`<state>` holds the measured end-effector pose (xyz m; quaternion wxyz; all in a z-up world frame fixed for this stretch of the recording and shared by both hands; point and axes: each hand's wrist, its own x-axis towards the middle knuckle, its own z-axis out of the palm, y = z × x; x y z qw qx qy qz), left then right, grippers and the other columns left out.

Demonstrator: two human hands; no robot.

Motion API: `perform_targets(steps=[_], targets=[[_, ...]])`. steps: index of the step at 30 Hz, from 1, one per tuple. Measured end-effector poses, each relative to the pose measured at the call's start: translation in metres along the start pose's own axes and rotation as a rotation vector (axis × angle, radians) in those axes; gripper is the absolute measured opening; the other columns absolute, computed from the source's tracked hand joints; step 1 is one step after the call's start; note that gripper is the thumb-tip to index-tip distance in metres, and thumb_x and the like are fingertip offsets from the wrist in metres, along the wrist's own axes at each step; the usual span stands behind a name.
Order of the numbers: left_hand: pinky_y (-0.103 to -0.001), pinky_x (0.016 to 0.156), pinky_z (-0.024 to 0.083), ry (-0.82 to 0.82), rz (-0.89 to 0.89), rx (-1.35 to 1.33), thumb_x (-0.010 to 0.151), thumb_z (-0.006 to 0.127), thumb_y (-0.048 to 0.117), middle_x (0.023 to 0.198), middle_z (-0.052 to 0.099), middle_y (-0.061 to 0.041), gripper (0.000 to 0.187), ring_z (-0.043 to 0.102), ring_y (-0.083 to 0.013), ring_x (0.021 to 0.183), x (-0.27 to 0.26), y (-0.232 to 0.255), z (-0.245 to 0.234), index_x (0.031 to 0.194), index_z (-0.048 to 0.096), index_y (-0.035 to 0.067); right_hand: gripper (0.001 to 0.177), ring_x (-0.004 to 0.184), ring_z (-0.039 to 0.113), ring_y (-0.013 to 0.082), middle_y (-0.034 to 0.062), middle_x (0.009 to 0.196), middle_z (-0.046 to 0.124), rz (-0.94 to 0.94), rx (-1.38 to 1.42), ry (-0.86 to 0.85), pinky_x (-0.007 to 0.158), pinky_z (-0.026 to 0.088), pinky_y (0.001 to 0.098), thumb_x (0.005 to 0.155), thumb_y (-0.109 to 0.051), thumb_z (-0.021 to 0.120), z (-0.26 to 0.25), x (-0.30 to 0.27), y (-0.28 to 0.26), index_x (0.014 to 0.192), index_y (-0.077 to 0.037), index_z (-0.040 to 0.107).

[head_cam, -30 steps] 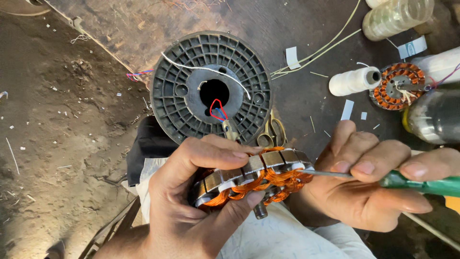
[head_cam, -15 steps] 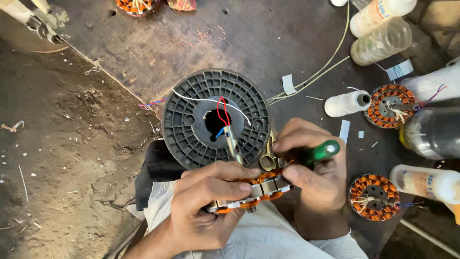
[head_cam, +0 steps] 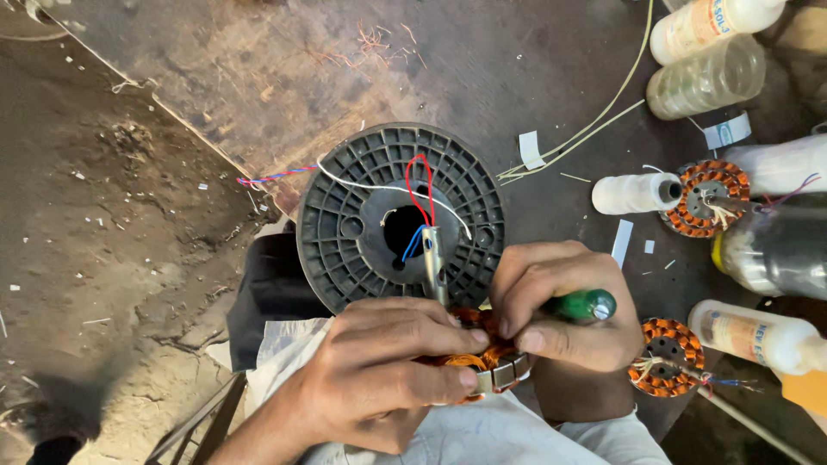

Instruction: The person uses a green-handled screwdriver to adjust and tighten components on a circular orange-wound electrical part. They rotate the part in their hands and manipulate wires while working at a cluttered workbench.

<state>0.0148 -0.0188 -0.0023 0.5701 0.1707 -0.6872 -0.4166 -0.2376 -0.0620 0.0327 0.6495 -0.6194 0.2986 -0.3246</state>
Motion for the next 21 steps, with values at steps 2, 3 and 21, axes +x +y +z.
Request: perform_targets(steps=[2, 3, 21], targets=[[-0.047, 0.091, 0.066, -0.041, 0.044, -0.019, 0.088, 0.074, 0.001, 0.109, 0.073, -0.018, 0.022, 0.078, -0.0317, 0.097, 0.004, -0.003, -0.006, 0.109, 0.067, 0.004, 0.021, 0.072, 0.069, 0.0261, 0.0174, 0.083, 0.071, -0.017, -0.001, -0.057, 0.066, 0.056, 0.0341, 0.081, -0.017, 0.077, -0.002, 0.005, -0.001, 0.083, 0.003, 0.073], [-0.047, 0.091, 0.066, -0.066, 0.079, -0.03, 0.092, 0.073, 0.006, 0.109, 0.073, -0.018, 0.019, 0.078, -0.032, 0.098, 0.006, -0.005, -0.01, 0.11, 0.068, 0.003, 0.019, 0.072, 0.071, 0.0261, 0.0174, 0.084, 0.072, -0.024, -0.001, -0.084, 0.066, 0.057, 0.034, 0.083, -0.016, 0.078, -0.002, 0.006, -0.003, 0.084, 0.003, 0.073], [-0.04, 0.082, 0.061, -0.134, 0.037, 0.032, 0.082, 0.076, 0.014, 0.11, 0.06, -0.011, 0.032, 0.071, -0.0289, 0.095, 0.017, -0.001, -0.023, 0.112, 0.069, 0.007, 0.009, 0.061, 0.07, 0.0178, 0.0081, 0.073, 0.07, -0.265, -0.552, 0.048, 0.06, 0.056, 0.031, 0.082, -0.009, 0.077, 0.023, 0.019, -0.029, 0.077, -0.005, 0.071]])
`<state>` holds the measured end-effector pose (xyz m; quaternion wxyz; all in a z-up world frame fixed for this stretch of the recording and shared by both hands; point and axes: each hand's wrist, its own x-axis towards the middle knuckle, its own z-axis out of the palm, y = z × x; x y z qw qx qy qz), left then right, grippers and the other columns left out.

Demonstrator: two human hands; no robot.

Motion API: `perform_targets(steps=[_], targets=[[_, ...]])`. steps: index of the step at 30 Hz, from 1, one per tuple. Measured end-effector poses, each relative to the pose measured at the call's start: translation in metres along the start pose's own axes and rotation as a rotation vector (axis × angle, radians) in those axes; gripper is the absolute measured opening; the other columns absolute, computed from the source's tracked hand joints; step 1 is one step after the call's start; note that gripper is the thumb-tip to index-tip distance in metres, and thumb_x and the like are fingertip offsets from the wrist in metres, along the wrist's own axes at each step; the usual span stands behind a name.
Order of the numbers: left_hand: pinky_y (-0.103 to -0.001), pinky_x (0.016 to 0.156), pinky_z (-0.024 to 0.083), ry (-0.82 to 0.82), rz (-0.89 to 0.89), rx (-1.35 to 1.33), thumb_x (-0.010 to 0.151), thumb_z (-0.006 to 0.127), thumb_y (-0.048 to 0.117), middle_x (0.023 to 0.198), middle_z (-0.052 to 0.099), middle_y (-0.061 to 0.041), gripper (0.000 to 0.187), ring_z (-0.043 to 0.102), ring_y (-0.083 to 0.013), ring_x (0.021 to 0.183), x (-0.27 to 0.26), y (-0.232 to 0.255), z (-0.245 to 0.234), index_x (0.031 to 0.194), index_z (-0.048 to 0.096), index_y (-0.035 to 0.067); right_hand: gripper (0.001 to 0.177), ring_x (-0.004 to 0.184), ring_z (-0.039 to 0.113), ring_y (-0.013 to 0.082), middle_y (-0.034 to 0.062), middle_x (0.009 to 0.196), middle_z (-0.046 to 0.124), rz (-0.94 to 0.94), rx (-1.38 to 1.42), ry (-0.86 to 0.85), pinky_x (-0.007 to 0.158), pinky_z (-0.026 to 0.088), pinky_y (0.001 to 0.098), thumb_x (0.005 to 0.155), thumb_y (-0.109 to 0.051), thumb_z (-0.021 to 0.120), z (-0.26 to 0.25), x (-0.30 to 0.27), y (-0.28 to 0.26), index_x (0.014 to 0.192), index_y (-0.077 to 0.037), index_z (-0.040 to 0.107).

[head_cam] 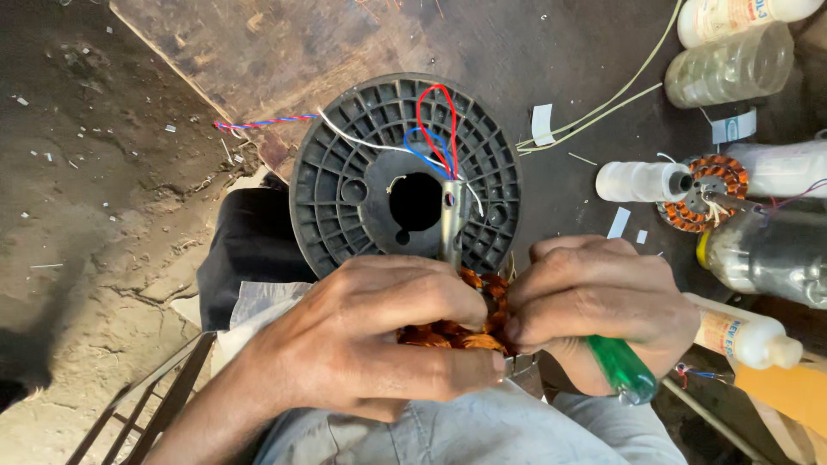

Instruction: The person uses a green-handled screwdriver to adjust and tighten components on a circular orange-wound electrical part. They rotate the part in their hands and manipulate wires while working at a cluttered workbench.

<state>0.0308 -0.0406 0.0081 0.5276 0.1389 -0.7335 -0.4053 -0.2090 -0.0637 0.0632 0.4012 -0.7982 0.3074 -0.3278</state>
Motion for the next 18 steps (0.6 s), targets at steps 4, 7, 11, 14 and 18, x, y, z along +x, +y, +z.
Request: perform_targets(steps=[4, 7, 11, 14, 18], targets=[[-0.036, 0.072, 0.055, -0.006, -0.006, -0.008, 0.084, 0.078, 0.007, 0.108, 0.058, -0.009, 0.034, 0.067, -0.0259, 0.09, -0.002, 0.001, 0.003, 0.116, 0.068, 0.009, 0.014, 0.063, 0.072, 0.0195, 0.0116, 0.075, 0.072, -0.151, 0.193, -0.037, 0.065, 0.056, 0.0311, 0.085, -0.012, 0.079, -0.008, -0.005, 0.021, 0.086, -0.001, 0.071], [-0.035, 0.069, 0.054, 0.02, -0.014, 0.025, 0.084, 0.08, 0.003, 0.106, 0.06, -0.008, 0.033, 0.068, -0.0253, 0.09, -0.003, 0.001, 0.006, 0.114, 0.069, 0.009, 0.016, 0.067, 0.075, 0.0235, 0.0148, 0.079, 0.073, -0.06, 0.352, 0.03, 0.072, 0.061, 0.0359, 0.087, -0.013, 0.076, -0.014, -0.015, 0.036, 0.092, 0.0, 0.069], [-0.035, 0.07, 0.053, 0.036, -0.041, 0.049, 0.079, 0.079, 0.0, 0.105, 0.061, -0.008, 0.037, 0.068, -0.0246, 0.087, -0.006, 0.002, 0.007, 0.113, 0.07, 0.01, 0.013, 0.071, 0.074, 0.0264, 0.0179, 0.088, 0.073, -0.01, 0.452, -0.098, 0.074, 0.063, 0.0362, 0.087, -0.006, 0.078, -0.022, -0.024, 0.045, 0.097, 0.0, 0.072], [-0.032, 0.069, 0.054, 0.025, -0.053, 0.058, 0.084, 0.08, -0.002, 0.108, 0.063, -0.006, 0.037, 0.069, -0.0215, 0.088, -0.01, 0.001, 0.01, 0.117, 0.071, 0.012, 0.011, 0.07, 0.073, 0.0261, 0.0183, 0.087, 0.073, 0.022, 0.449, -0.087, 0.069, 0.061, 0.034, 0.085, -0.003, 0.078, -0.018, -0.029, 0.044, 0.095, 0.001, 0.074], [-0.032, 0.07, 0.054, 0.01, -0.059, 0.064, 0.083, 0.08, -0.001, 0.108, 0.064, -0.006, 0.037, 0.07, -0.0223, 0.092, -0.011, 0.0, 0.01, 0.117, 0.07, 0.012, 0.016, 0.068, 0.073, 0.0246, 0.0186, 0.086, 0.073, 0.027, 0.472, -0.025, 0.064, 0.059, 0.0312, 0.078, -0.005, 0.078, -0.007, -0.025, 0.04, 0.092, 0.002, 0.076]])
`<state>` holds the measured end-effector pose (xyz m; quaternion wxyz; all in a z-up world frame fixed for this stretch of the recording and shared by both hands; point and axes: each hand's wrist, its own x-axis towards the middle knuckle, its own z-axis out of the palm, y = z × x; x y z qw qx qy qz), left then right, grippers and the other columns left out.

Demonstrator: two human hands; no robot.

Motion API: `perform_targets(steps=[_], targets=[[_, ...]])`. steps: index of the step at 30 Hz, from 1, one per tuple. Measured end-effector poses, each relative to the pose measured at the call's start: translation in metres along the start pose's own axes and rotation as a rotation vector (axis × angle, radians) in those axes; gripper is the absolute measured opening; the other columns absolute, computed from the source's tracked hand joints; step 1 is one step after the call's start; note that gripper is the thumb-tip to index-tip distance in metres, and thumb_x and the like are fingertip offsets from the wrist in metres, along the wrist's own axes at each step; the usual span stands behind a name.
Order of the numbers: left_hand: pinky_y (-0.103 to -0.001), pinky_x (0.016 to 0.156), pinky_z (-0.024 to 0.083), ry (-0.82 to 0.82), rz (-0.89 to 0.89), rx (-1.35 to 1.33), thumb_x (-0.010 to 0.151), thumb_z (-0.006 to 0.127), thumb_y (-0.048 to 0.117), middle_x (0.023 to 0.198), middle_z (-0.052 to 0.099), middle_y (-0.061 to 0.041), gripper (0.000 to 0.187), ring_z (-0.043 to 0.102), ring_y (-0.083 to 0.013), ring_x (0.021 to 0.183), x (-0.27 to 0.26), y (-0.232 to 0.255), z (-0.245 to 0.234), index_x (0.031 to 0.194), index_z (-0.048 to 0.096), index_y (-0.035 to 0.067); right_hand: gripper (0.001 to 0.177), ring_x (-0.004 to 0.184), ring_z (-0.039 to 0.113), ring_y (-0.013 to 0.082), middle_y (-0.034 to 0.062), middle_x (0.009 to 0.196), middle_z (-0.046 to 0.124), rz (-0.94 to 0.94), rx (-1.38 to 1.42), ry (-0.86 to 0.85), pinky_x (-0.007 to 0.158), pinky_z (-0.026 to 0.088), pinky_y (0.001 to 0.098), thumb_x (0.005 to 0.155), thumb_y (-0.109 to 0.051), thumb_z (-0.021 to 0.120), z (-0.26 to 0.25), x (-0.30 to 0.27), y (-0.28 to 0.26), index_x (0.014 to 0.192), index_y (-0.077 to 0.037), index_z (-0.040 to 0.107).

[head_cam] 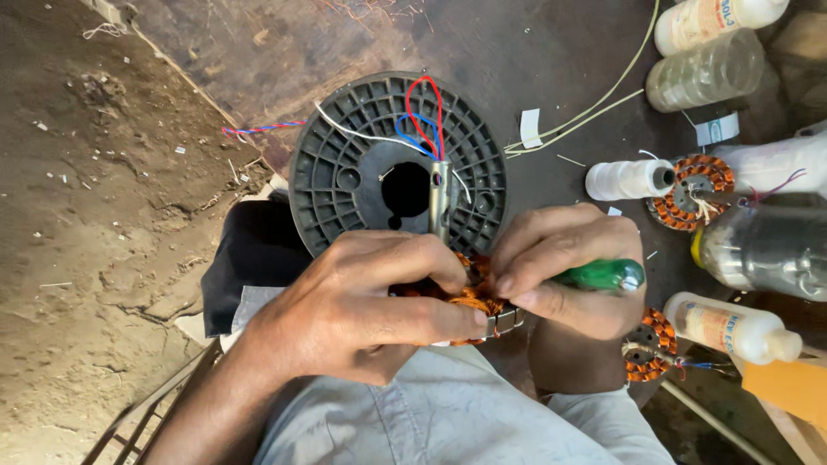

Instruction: The person uses a green-handled screwdriver to adjust and tighten components on a circular orange-wound electrical part. They rotate the part in their hands and manipulate wires while working at a cluttered workbench.

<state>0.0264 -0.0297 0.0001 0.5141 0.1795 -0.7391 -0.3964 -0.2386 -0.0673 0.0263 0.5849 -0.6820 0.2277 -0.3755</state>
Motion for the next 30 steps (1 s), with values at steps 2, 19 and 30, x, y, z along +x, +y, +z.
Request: perform_targets(steps=[2, 19, 30], targets=[[-0.031, 0.07, 0.054, 0.001, -0.007, 0.0, 0.084, 0.081, 0.0, 0.108, 0.064, -0.005, 0.037, 0.07, -0.022, 0.094, 0.0, 0.0, 0.0, 0.117, 0.07, 0.012, 0.015, 0.068, 0.073, 0.0253, 0.0202, 0.086, 0.073, 0.045, 0.02, -0.048, 0.064, 0.059, 0.0311, 0.079, -0.005, 0.077, -0.001, 0.006, -0.005, 0.092, 0.003, 0.077], [-0.03, 0.069, 0.055, -0.002, -0.024, 0.007, 0.082, 0.08, -0.001, 0.106, 0.063, -0.004, 0.037, 0.071, -0.0209, 0.092, -0.003, 0.0, 0.0, 0.114, 0.07, 0.014, 0.017, 0.075, 0.076, 0.0237, 0.0178, 0.094, 0.074, 0.031, -0.05, -0.139, 0.069, 0.062, 0.0284, 0.092, -0.016, 0.074, 0.004, 0.012, -0.016, 0.098, -0.001, 0.079], [-0.035, 0.074, 0.058, 0.006, -0.015, -0.046, 0.081, 0.082, 0.002, 0.104, 0.064, -0.006, 0.036, 0.072, -0.0224, 0.092, 0.004, 0.003, -0.001, 0.113, 0.07, 0.013, 0.014, 0.075, 0.074, 0.0245, 0.0161, 0.088, 0.073, -0.037, -0.129, -0.034, 0.07, 0.061, 0.032, 0.091, -0.014, 0.07, 0.017, 0.008, -0.018, 0.093, -0.001, 0.076]])
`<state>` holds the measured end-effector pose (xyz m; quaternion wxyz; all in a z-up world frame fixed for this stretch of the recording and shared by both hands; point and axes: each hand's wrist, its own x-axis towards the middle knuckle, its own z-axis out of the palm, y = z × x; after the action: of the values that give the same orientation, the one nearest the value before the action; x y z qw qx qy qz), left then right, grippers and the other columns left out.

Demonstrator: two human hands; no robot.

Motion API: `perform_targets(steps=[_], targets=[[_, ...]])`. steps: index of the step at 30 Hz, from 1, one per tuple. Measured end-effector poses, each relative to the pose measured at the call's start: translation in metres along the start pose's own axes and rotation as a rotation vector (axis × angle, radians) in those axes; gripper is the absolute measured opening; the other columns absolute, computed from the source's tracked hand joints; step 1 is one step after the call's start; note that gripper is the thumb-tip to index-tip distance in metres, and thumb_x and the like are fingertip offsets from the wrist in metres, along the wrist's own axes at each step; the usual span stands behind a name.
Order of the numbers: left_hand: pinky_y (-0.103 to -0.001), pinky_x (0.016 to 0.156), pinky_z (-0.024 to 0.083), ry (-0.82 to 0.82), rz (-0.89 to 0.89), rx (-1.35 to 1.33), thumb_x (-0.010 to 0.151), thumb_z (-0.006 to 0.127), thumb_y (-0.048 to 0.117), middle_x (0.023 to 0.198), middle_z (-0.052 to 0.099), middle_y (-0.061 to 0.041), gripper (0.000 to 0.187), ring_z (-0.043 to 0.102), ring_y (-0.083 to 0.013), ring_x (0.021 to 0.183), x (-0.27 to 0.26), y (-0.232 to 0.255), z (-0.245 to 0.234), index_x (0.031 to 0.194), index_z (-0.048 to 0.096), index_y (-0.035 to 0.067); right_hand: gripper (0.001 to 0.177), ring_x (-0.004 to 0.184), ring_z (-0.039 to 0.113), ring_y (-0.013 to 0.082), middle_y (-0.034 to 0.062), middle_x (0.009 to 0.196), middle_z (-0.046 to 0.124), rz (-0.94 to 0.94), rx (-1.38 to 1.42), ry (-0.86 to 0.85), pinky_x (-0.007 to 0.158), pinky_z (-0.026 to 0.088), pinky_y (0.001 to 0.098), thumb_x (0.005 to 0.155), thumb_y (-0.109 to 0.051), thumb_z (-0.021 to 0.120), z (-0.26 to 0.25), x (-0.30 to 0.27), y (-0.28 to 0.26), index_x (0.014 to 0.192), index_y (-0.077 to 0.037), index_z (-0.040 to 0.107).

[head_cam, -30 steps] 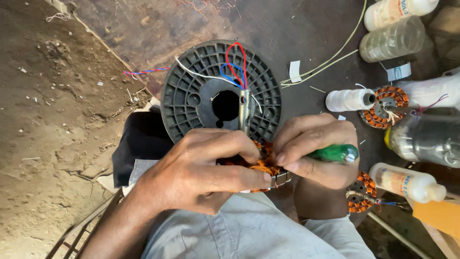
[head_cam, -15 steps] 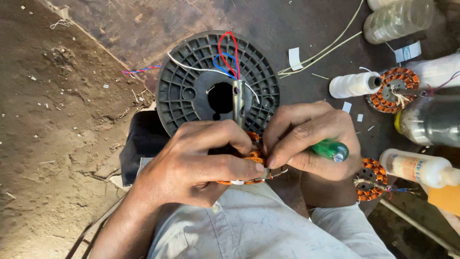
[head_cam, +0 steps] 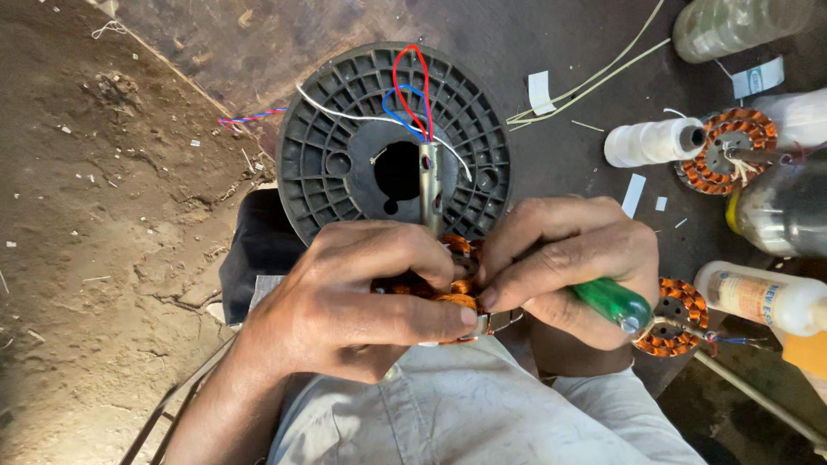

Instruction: The person uses a green-handled screwdriver to adjust and tighten components on a circular orange-wound electrical part. They rotate the part in their hands and manipulate wires while working at a cluttered workbench.

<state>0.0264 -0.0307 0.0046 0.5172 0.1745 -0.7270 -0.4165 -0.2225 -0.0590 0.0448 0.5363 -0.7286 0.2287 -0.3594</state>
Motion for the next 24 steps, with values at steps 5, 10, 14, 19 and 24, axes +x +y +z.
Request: perform_targets(steps=[5, 10, 14, 19, 24], targets=[[-0.038, 0.075, 0.058, -0.032, 0.031, -0.014, 0.075, 0.08, 0.015, 0.103, 0.064, -0.008, 0.038, 0.072, -0.0256, 0.091, 0.001, -0.0019, -0.0034, 0.112, 0.069, 0.011, 0.011, 0.079, 0.077, 0.025, 0.0178, 0.093, 0.073, -0.059, 0.009, -0.137, 0.071, 0.064, 0.0317, 0.097, -0.008, 0.068, -0.0089, 0.0064, 0.0011, 0.099, 0.001, 0.075], [-0.038, 0.075, 0.06, -0.035, 0.047, -0.004, 0.081, 0.078, 0.021, 0.104, 0.064, -0.01, 0.031, 0.072, -0.026, 0.093, 0.0012, -0.0022, -0.0037, 0.109, 0.071, 0.011, 0.011, 0.077, 0.077, 0.0242, 0.0164, 0.091, 0.073, -0.059, 0.016, -0.151, 0.068, 0.063, 0.0316, 0.096, -0.008, 0.066, -0.0081, 0.0097, 0.0004, 0.097, 0.0, 0.075], [-0.039, 0.076, 0.062, -0.048, 0.063, 0.008, 0.08, 0.077, 0.022, 0.104, 0.065, -0.012, 0.029, 0.073, -0.0273, 0.092, 0.0012, -0.003, -0.0041, 0.106, 0.072, 0.01, 0.011, 0.077, 0.077, 0.0236, 0.0156, 0.092, 0.073, -0.052, 0.0, -0.182, 0.067, 0.063, 0.0306, 0.096, -0.006, 0.066, -0.0104, 0.01, -0.0002, 0.098, -0.001, 0.075], [-0.04, 0.078, 0.063, -0.056, 0.062, -0.019, 0.08, 0.076, 0.023, 0.105, 0.066, -0.013, 0.03, 0.073, -0.0295, 0.092, 0.0008, -0.0035, -0.0052, 0.106, 0.072, 0.01, 0.009, 0.072, 0.077, 0.0209, 0.0146, 0.09, 0.073, -0.049, -0.022, -0.175, 0.061, 0.061, 0.0279, 0.093, -0.007, 0.068, -0.0093, 0.0091, -0.0012, 0.097, -0.002, 0.075], [-0.04, 0.078, 0.064, -0.05, 0.062, -0.002, 0.079, 0.078, 0.024, 0.104, 0.066, -0.013, 0.03, 0.075, -0.0297, 0.092, -0.001, -0.0038, -0.0037, 0.105, 0.074, 0.01, 0.009, 0.073, 0.077, 0.0212, 0.0141, 0.09, 0.072, -0.065, -0.018, -0.145, 0.063, 0.061, 0.0285, 0.095, -0.008, 0.068, -0.0058, 0.0092, -0.0008, 0.097, -0.003, 0.075]])
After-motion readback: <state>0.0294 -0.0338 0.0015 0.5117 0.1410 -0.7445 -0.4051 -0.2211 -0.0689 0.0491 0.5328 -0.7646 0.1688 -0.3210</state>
